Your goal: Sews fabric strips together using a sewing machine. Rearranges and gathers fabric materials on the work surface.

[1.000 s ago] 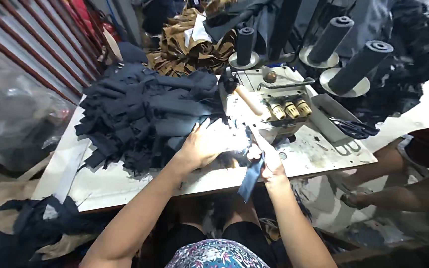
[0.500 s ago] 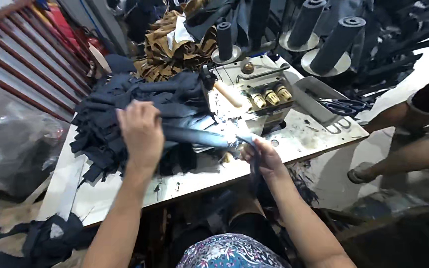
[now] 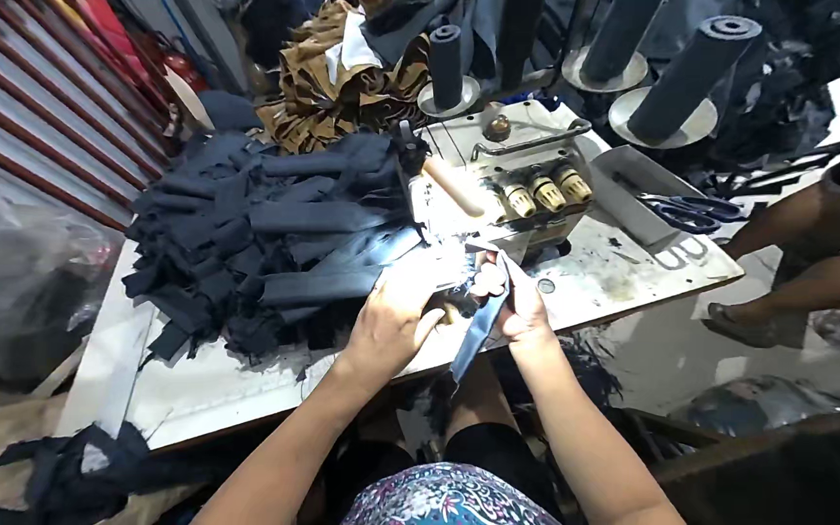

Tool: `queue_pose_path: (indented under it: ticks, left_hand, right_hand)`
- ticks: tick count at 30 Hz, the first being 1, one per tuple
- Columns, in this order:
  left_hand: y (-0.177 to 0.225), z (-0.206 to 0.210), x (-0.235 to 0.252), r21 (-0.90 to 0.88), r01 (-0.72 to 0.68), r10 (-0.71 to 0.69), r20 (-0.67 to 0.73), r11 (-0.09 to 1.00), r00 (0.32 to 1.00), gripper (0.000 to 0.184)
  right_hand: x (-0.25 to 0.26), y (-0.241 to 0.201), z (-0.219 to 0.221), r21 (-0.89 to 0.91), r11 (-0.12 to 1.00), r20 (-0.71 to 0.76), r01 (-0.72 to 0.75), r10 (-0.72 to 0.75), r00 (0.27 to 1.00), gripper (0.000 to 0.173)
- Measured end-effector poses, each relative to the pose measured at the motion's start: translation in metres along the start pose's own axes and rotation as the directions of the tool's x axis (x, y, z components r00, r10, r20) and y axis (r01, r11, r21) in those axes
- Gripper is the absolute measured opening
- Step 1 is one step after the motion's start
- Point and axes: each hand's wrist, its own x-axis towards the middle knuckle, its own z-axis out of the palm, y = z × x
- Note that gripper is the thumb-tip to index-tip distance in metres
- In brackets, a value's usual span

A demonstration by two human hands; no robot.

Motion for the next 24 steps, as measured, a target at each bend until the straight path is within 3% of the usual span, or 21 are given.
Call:
queue_pose_path:
  ticks: [4,7,10,12,14,15,17,18,21,22,24]
  left_hand:
    - [-0.01,0.001,0.013,-0.018,-0.021,0.021,0.007,1.0,1.0,0.04]
    - [-0.018,-0.001,0.024,-0.056,-0.04,0.042,0.033,0.998,0.999,0.042]
    - [-0.009,-0.014,0.022,-0.173,0.137,-0.115,0.13,0.975,0.985,0.053]
    - [0.016,-0.026,0.014,-0.355,0.256,-0.238,0.095,0.899,0.967,0.059]
    - [0.04,-0.04,0.003,-0.501,0.233,-0.267,0.006,0.833,0.964,0.034]
    - [0.044,-0.051,-0.001,-0.539,0.203,-0.26,-0.03,0.817,0.965,0.025]
    - [0.032,-0.079,-0.005,-0.502,0.166,-0.252,-0.107,0.849,0.962,0.019]
    - [0.017,-0.094,-0.005,-0.41,0.177,-0.262,-0.162,0.895,0.951,0.02]
    - [-0.044,-0.12,-0.001,0.072,0.347,-0.315,-0.277,0.935,0.908,0.033]
    - [-0.054,-0.116,0.0,0.163,0.367,-0.318,-0.265,0.916,0.91,0.031]
    - [-0.047,-0.088,-0.001,0.197,0.254,-0.217,-0.193,0.947,0.957,0.032]
  right_hand:
    - [0.0,-0.002,0.008,-0.059,0.998,-0.09,0.003,-0.009,0.996,0.034]
    - [-0.002,-0.002,0.004,-0.22,0.975,-0.046,0.027,-0.038,0.998,0.035]
    - [-0.022,0.001,0.011,-0.488,0.87,0.066,0.076,-0.05,0.997,0.029]
    - [-0.043,0.004,0.021,-0.56,0.821,0.218,0.111,0.017,0.976,0.022]
    - [-0.061,0.005,0.025,-0.498,0.859,0.447,0.119,0.137,0.884,0.02]
    - [-0.067,0.002,0.026,-0.432,0.894,0.577,0.124,0.168,0.799,0.02]
    - [-0.069,-0.009,0.026,-0.276,0.955,0.753,0.105,0.148,0.641,0.025]
    - [-0.067,-0.014,0.024,-0.213,0.973,0.772,0.09,0.111,0.626,0.026]
    - [-0.049,-0.024,0.015,-0.125,0.99,0.631,0.071,0.024,0.775,0.022]
    - [-0.04,-0.02,0.011,-0.15,0.988,0.522,0.047,0.039,0.852,0.024]
    - [-0.026,-0.007,0.003,-0.187,0.982,0.32,-0.04,0.099,0.942,0.023]
